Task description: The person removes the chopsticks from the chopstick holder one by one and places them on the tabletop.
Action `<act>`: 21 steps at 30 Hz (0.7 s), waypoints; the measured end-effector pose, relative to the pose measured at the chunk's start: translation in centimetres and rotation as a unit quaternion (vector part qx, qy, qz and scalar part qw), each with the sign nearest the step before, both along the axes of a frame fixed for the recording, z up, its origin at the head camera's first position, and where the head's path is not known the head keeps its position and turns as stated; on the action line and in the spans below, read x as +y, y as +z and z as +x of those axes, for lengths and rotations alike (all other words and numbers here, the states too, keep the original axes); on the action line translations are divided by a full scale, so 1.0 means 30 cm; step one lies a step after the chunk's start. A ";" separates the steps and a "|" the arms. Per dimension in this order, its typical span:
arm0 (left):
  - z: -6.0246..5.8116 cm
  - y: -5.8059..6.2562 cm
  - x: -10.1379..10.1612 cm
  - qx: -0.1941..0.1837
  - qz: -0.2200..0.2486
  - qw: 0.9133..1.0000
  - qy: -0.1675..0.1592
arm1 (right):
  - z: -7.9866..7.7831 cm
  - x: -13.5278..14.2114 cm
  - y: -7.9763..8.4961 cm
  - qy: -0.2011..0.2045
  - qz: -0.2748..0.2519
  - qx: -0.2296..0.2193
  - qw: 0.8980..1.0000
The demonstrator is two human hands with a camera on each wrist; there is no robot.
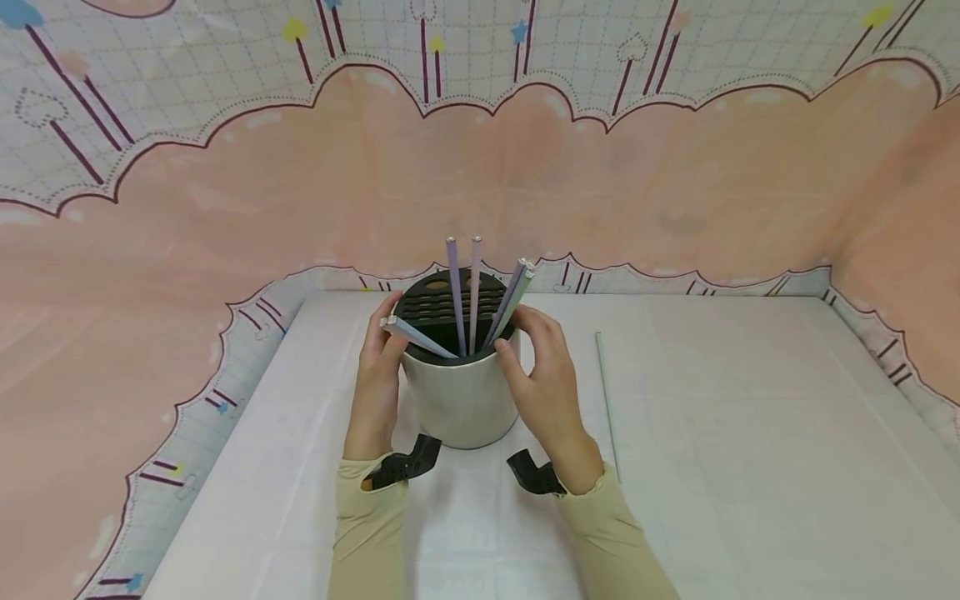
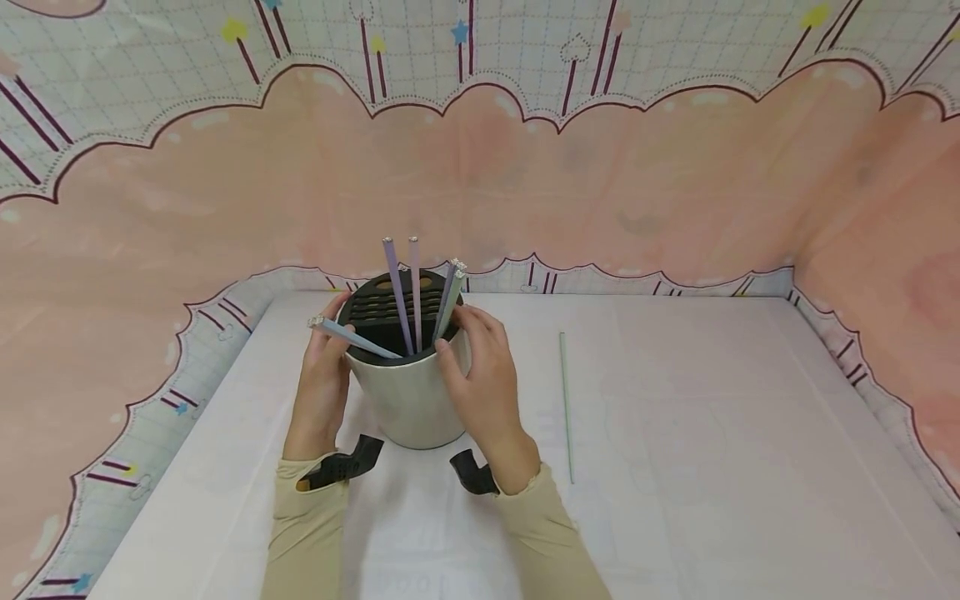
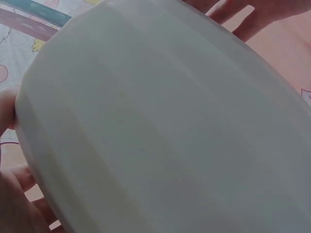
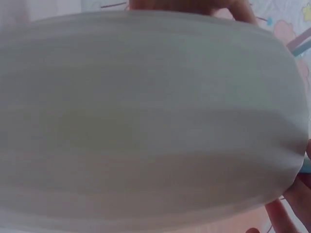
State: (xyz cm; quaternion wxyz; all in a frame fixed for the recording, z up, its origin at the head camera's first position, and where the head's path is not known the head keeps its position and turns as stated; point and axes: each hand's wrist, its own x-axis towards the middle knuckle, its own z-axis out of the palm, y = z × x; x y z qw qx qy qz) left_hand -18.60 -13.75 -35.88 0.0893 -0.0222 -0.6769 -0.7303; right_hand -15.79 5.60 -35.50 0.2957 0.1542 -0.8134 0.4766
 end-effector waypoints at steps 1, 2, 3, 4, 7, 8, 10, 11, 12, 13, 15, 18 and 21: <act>0.000 -0.001 -0.001 0.003 0.000 1.000 -0.001 | 0.001 -0.005 -0.001 0.001 -0.002 0.001 1.000; 0.000 -0.003 -0.001 0.005 0.000 1.000 -0.002 | 0.002 -0.009 -0.001 0.003 -0.004 0.004 1.000; 0.000 -0.004 -0.001 0.008 0.001 1.000 -0.003 | 0.002 -0.013 -0.001 0.007 -0.006 0.008 1.000; -0.001 -0.005 -0.001 0.011 0.001 1.000 -0.005 | 0.002 -0.016 -0.001 0.010 -0.008 0.012 1.000; -0.004 -0.008 -0.001 0.013 0.000 1.000 -0.008 | 0.002 -0.022 0.002 0.018 -0.015 0.021 1.000; -0.004 -0.007 -0.001 0.012 0.000 1.000 -0.008 | 0.002 -0.023 0.004 0.019 -0.018 0.021 0.999; -0.006 -0.004 -0.001 0.011 -0.002 1.000 -0.008 | 0.002 -0.024 0.008 0.017 -0.022 0.018 0.999; -0.006 -0.003 -0.001 0.009 -0.003 1.000 -0.008 | 0.003 -0.024 0.010 0.016 -0.024 0.015 0.999; -0.006 -0.001 -0.001 0.008 -0.003 1.000 -0.009 | 0.003 -0.025 0.012 0.015 -0.026 0.012 0.999; -0.004 0.001 -0.001 0.006 -0.005 1.000 -0.009 | 0.004 -0.026 0.015 0.014 -0.029 0.010 0.999; 0.000 0.010 0.000 0.009 -0.001 1.000 -0.014 | 0.006 -0.029 0.019 0.009 -0.034 0.007 0.999; 0.015 0.032 0.006 0.014 0.002 1.000 -0.022 | 0.006 -0.030 0.028 0.002 -0.049 0.013 0.999; 0.027 0.055 0.014 0.014 -0.002 1.000 -0.023 | 0.003 -0.024 0.040 -0.006 -0.071 0.022 0.997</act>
